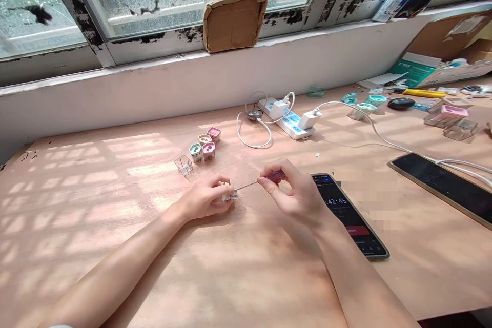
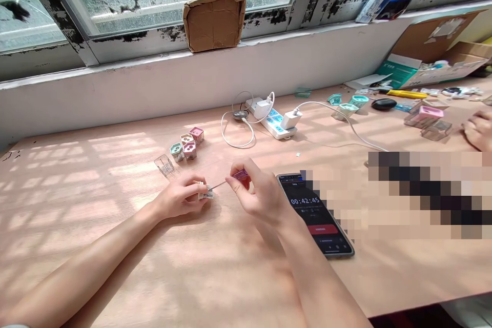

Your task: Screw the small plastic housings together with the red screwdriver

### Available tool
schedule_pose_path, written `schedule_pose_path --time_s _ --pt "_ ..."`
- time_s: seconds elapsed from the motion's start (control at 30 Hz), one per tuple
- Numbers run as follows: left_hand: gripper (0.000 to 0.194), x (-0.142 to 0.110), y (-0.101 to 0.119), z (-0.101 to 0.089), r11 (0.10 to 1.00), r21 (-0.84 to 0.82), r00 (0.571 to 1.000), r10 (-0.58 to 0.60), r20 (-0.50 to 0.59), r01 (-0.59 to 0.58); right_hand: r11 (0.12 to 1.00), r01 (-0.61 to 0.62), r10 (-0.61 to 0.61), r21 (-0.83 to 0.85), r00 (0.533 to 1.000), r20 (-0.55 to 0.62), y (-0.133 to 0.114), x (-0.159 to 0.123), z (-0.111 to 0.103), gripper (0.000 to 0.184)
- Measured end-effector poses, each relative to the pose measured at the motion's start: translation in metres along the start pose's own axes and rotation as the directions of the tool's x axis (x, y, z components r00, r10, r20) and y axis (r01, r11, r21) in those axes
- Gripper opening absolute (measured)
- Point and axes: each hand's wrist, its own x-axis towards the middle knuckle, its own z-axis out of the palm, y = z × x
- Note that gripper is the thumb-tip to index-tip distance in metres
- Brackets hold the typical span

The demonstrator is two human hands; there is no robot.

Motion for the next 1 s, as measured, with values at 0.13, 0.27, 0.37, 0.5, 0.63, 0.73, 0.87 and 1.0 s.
schedule_pose_path --time_s 0.13,0.27,0.37,0.5,0.63,0.73,0.87,1.0 --pt "0.015 -0.0012 -0.0025 -0.0006 0.998 0.01 0.998 -0.058 0.014 0.058 1.0 0.009 -0.01 -0.026 0.999 -0.041 0.003 0.0014 0.0014 0.021" --pt "0.017 -0.0001 -0.0016 -0.0024 0.999 0.023 0.999 -0.032 -0.004 0.032 0.997 0.008 -0.011 -0.072 0.999 -0.033 0.004 0.0012 0.0005 0.027" --pt "0.024 0.0008 -0.0011 -0.0025 0.999 0.036 0.998 0.011 -0.057 -0.009 0.998 0.006 -0.004 -0.058 0.999 0.046 0.0026 0.0014 -0.0029 0.019" --pt "0.026 0.0003 -0.0025 -0.0022 0.996 0.087 0.998 0.008 -0.067 -0.003 1.0 -0.025 0.027 -0.015 0.99 0.137 0.0028 0.0026 -0.0064 0.01" --pt "0.023 -0.0012 -0.0045 -0.0032 0.991 0.134 0.999 -0.01 -0.046 0.016 0.996 -0.073 0.078 -0.047 0.989 0.122 0.008 0.0036 -0.0053 0.021" --pt "0.024 -0.0019 -0.0051 -0.0039 0.984 0.174 0.998 -0.043 -0.041 0.049 0.99 -0.085 0.097 -0.111 0.989 0.109 0.0098 0.0045 -0.0046 0.028" --pt "0.024 -0.0014 -0.0039 -0.0052 0.977 0.177 0.993 -0.119 -0.007 0.118 0.989 -0.094 0.113 -0.113 0.977 0.179 0.0068 0.0059 -0.0059 0.015" --pt "0.022 0.0003 -0.0019 -0.0077 0.969 0.174 0.984 -0.179 0.012 0.174 0.99 -0.126 0.134 -0.056 0.971 0.199 0.0085 0.0065 -0.0045 0.008"
